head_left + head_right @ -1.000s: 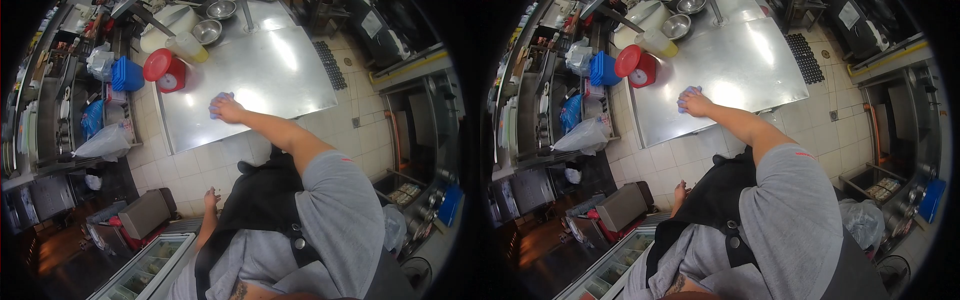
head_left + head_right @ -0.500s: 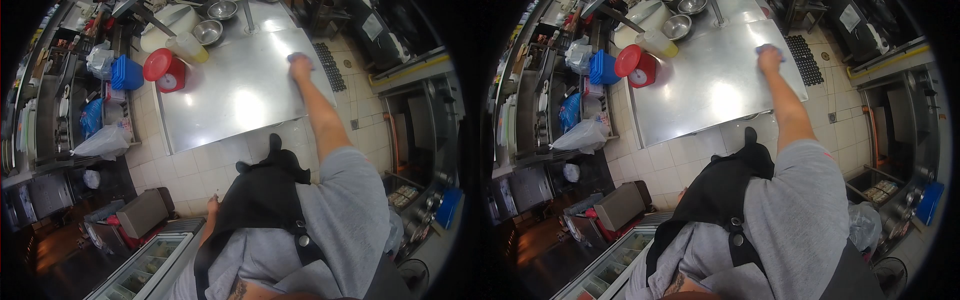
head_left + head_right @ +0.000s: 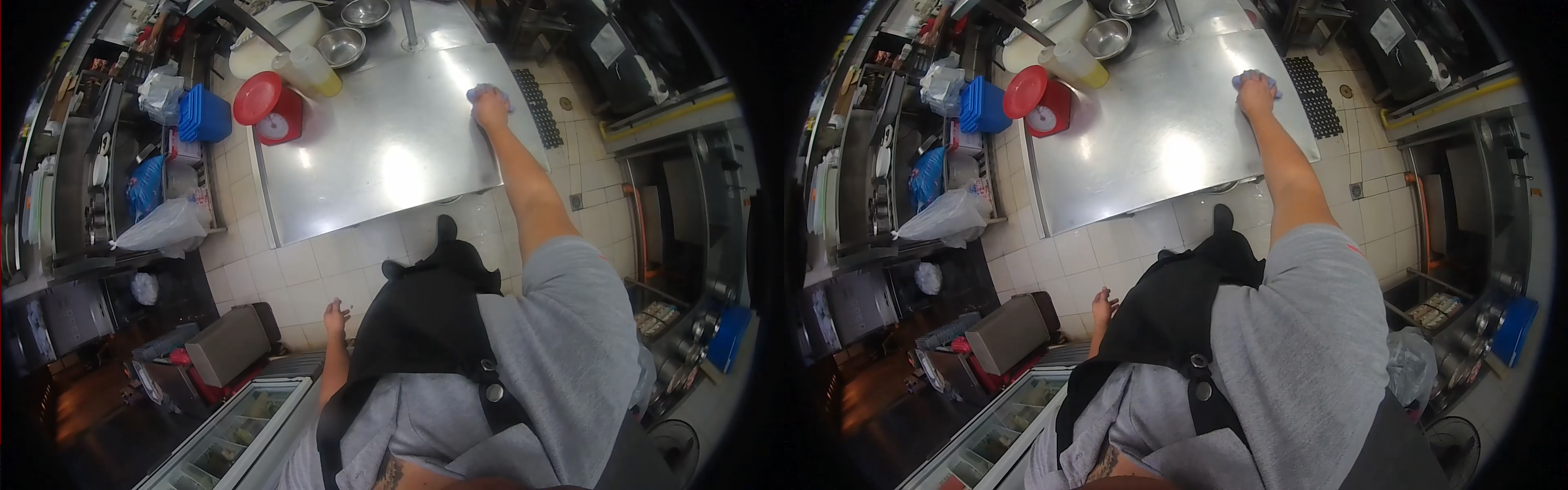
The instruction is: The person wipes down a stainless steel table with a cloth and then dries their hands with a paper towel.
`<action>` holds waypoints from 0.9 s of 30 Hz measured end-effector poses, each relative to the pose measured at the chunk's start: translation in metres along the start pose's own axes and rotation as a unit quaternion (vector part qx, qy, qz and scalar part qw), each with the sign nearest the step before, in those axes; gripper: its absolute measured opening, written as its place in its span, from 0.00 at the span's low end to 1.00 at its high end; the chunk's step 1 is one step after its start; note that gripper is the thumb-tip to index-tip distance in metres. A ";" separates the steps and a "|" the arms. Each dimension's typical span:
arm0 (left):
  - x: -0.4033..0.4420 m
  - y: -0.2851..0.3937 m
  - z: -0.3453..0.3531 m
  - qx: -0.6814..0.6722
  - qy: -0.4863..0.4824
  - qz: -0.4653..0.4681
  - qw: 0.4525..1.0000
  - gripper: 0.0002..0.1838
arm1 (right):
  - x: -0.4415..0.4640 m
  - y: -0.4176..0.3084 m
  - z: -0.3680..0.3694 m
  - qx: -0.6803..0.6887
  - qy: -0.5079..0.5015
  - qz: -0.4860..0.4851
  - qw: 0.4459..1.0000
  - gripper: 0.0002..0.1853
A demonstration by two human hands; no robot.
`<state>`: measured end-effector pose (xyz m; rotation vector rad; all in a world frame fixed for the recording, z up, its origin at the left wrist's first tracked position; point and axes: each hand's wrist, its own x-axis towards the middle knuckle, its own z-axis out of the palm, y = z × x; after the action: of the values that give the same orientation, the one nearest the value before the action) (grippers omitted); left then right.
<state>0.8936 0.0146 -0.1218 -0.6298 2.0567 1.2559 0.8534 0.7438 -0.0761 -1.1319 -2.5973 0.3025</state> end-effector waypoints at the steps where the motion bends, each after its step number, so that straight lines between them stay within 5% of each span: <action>1: 0.003 -0.010 0.000 -0.001 -0.002 0.001 1.000 0.30 | -0.005 -0.011 0.000 -0.012 0.004 0.007 1.000 0.18; 2: 0.005 -0.020 -0.001 0.018 -0.011 -0.001 1.000 0.30 | -0.016 -0.028 0.005 0.035 -0.028 0.062 0.997 0.19; 4: 0.034 -0.075 -0.010 0.210 -0.052 0.043 0.975 0.30 | -0.049 -0.065 -0.022 -0.029 -0.080 -0.108 0.991 0.19; 7: 0.052 -0.124 -0.015 0.400 -0.090 0.092 0.907 0.33 | -0.044 -0.043 -0.009 -0.030 -0.052 -0.143 0.988 0.19; 9: 0.050 -0.129 -0.017 0.424 -0.102 0.083 0.896 0.35 | -0.007 -0.010 -0.005 -0.017 -0.038 -0.028 0.999 0.18; 12: 0.054 -0.128 -0.024 0.425 -0.091 0.176 0.883 0.34 | 0.012 0.005 -0.011 -0.030 -0.037 0.000 0.999 0.19; 15: 0.026 -0.087 -0.016 0.202 -0.021 0.008 0.979 0.33 | -0.006 -0.013 0.005 -0.051 -0.039 -0.015 0.998 0.19; 20: 0.012 -0.039 0.000 0.150 -0.061 0.012 0.987 0.31 | -0.057 -0.054 0.000 -0.078 -0.062 -0.159 0.982 0.20; 22: 0.016 -0.032 0.004 0.127 -0.063 -0.024 0.990 0.30 | -0.039 -0.037 -0.009 -0.069 -0.064 -0.126 0.987 0.19; 24: 0.019 -0.035 0.006 0.138 -0.045 0.065 0.987 0.29 | -0.004 -0.019 -0.017 -0.071 -0.083 0.029 0.994 0.17; 27: 0.007 -0.015 0.004 0.082 -0.028 0.018 0.996 0.28 | 0.024 -0.001 -0.012 -0.046 -0.039 0.045 0.997 0.16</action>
<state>0.8997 0.0111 -0.1368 -0.4777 2.1064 1.0983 0.8414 0.7620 -0.0607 -1.2953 -2.6569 0.2540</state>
